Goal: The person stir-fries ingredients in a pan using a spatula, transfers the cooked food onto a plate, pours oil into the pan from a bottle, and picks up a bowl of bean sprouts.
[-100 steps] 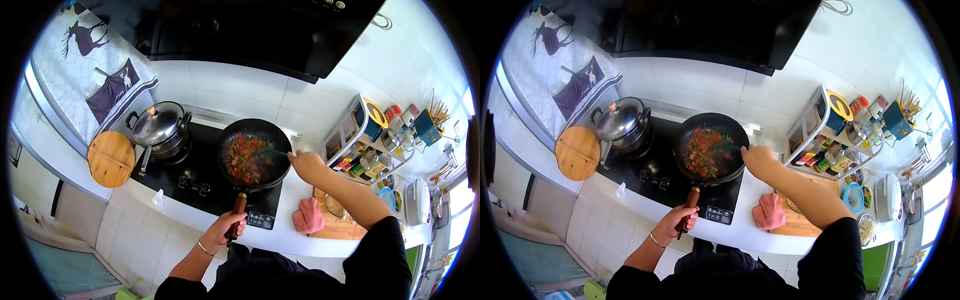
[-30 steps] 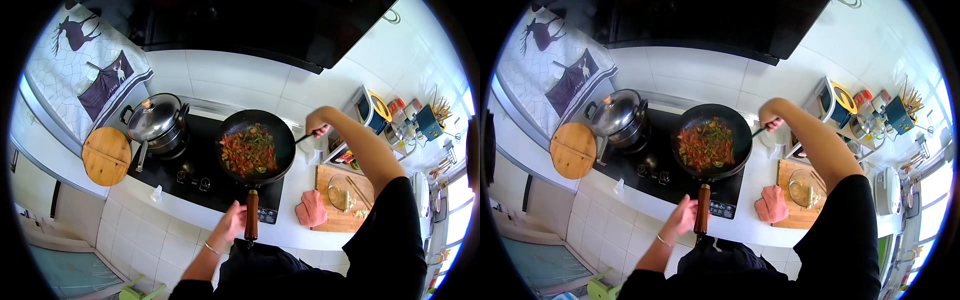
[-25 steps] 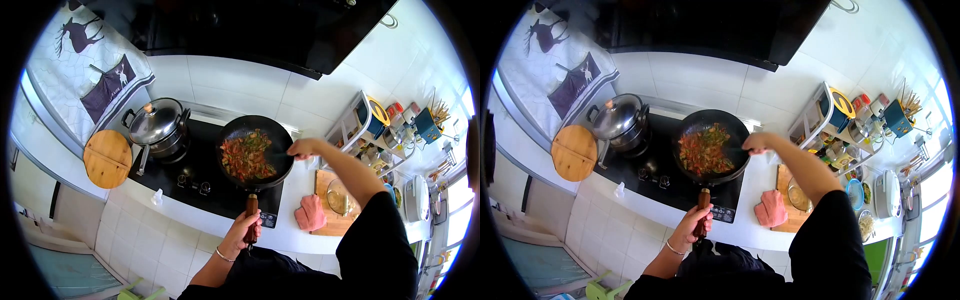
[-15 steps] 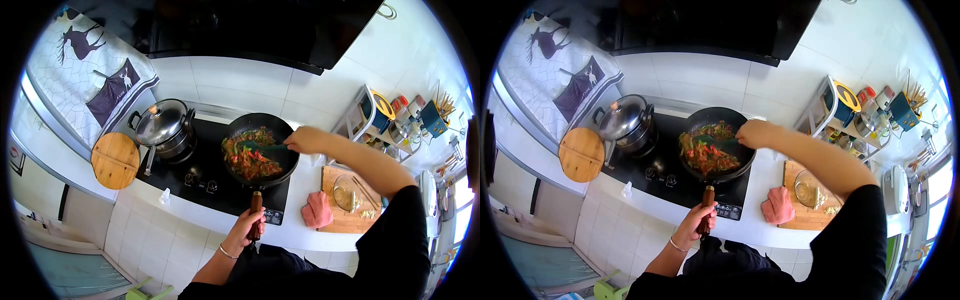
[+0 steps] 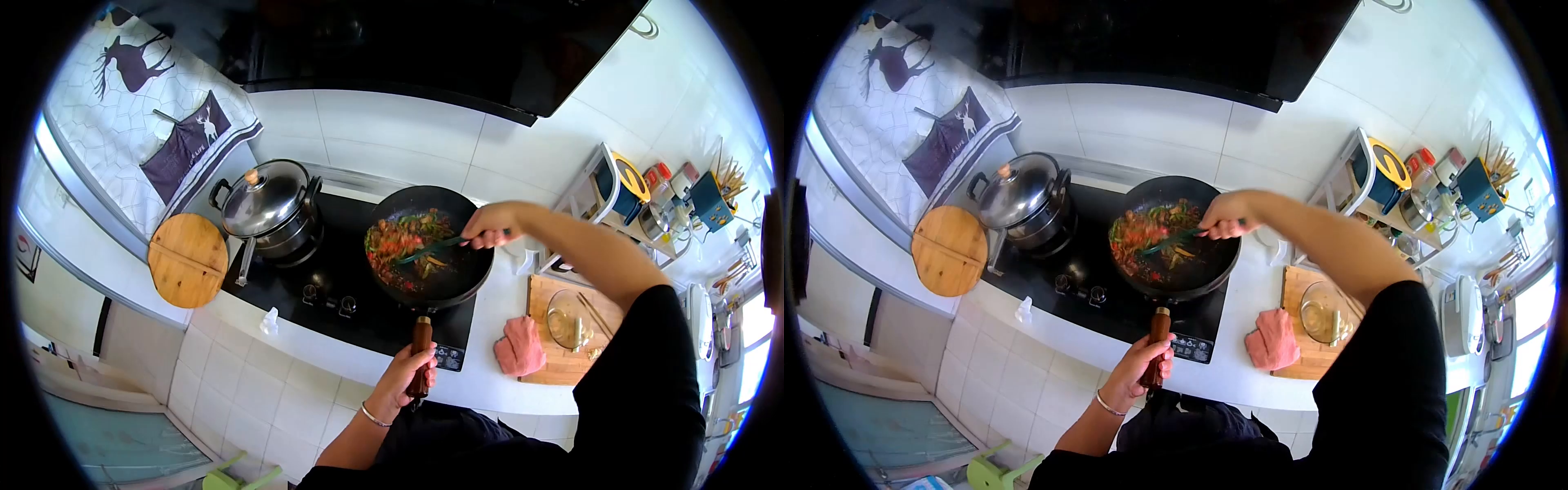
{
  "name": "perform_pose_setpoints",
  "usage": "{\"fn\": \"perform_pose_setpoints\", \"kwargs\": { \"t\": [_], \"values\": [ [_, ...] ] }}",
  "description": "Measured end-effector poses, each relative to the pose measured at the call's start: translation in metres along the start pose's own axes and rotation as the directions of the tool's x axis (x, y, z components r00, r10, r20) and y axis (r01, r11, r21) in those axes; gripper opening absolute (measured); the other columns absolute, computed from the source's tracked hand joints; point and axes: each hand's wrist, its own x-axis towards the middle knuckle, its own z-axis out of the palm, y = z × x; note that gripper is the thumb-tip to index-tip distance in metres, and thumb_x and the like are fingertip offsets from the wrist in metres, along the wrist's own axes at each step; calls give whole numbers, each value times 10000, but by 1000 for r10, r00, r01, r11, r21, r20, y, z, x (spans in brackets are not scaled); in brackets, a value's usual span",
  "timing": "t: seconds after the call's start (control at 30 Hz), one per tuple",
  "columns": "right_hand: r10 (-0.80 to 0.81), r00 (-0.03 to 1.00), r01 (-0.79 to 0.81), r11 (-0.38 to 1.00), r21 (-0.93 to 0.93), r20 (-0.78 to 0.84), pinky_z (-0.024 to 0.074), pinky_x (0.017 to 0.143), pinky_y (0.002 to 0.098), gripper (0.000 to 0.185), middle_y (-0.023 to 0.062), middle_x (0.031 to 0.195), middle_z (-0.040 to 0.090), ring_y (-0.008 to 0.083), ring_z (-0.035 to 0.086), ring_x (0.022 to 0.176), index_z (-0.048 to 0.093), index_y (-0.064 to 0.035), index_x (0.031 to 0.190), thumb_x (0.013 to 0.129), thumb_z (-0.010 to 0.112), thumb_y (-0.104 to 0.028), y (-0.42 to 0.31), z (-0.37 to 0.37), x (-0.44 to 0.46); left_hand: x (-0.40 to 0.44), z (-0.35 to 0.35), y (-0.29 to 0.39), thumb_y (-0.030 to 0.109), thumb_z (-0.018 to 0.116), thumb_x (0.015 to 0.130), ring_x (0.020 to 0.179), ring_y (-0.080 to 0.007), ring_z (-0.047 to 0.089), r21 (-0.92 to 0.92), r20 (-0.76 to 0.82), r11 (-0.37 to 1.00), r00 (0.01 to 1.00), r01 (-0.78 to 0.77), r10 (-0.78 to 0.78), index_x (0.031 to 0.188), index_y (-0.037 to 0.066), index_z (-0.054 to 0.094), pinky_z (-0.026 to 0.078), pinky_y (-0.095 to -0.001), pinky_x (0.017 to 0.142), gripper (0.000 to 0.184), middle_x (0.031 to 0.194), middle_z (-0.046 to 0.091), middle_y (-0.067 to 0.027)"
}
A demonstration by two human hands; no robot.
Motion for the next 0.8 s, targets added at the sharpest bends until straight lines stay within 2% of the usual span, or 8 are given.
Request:
{"fn": "perform_pose_setpoints", "kwargs": {
  "t": [0.1,0.23,0.3,0.37,0.43,0.57,0.67,0.8],
  "values": [
    [303,946,-320,930,-180,-115,262,326,119,157,-23,637,485,-2,330,408,550,-10,822,884,538,-154,-10,-25,-42,1,0,0,142,571,869,557,-105,496,5,4,1000,1000,5,-5,1037,76,446,435,-248,486,220,710,491,-25],
    [300,865,-477,742,-471,-403,314,336,167,159,15,621,535,42,425,445,583,-33,741,850,558,-146,-2,-55,-13,1,0,2,147,583,862,536,-106,502,38,-10,999,1000,14,-13,1006,82,427,436,-250,478,222,700,490,-25],
    [-102,798,-449,556,-699,-594,447,419,303,216,113,700,623,188,571,523,623,-9,823,808,588,-221,-4,-60,18,0,2,6,139,575,862,534,-106,500,53,2,999,1000,-1,1,1009,72,420,437,-251,475,224,693,487,-25],
    [-596,743,-309,100,-946,-305,496,651,419,256,142,841,656,309,621,730,650,-44,933,766,609,-234,-11,-58,32,-1,0,7,141,570,865,535,-107,501,83,14,996,1000,14,-16,1018,71,414,441,-253,478,230,690,485,-25],
    [-747,656,-133,24,-991,-106,455,787,452,304,145,906,648,359,591,874,646,-101,1014,748,614,-244,-24,-45,37,0,-5,7,125,545,877,563,-98,494,89,33,996,999,10,-13,1048,72,430,443,-243,483,213,723,483,-21],
    [-678,720,-37,-250,-967,148,463,758,450,286,129,910,644,343,595,865,636,-138,1040,773,597,-235,-73,1,9,-2,-2,8,123,550,875,568,-95,497,64,21,997,999,39,-41,1054,71,432,442,-244,488,221,722,484,-19],
    [-417,863,4,-558,-830,284,476,714,441,284,99,923,640,325,601,855,613,-160,1078,803,571,-218,-84,25,-1,-2,-3,8,122,550,873,573,-97,498,95,9,995,999,31,-32,1062,68,436,439,-241,493,227,719,484,-18],
    [-399,849,39,-608,-793,347,493,694,431,203,79,843,646,318,608,857,647,-151,966,791,559,-202,-58,46,-22,-3,-2,7,130,565,865,563,-101,498,57,6,998,999,34,-34,1045,69,433,440,-247,485,232,709,483,-20]
  ]
}}
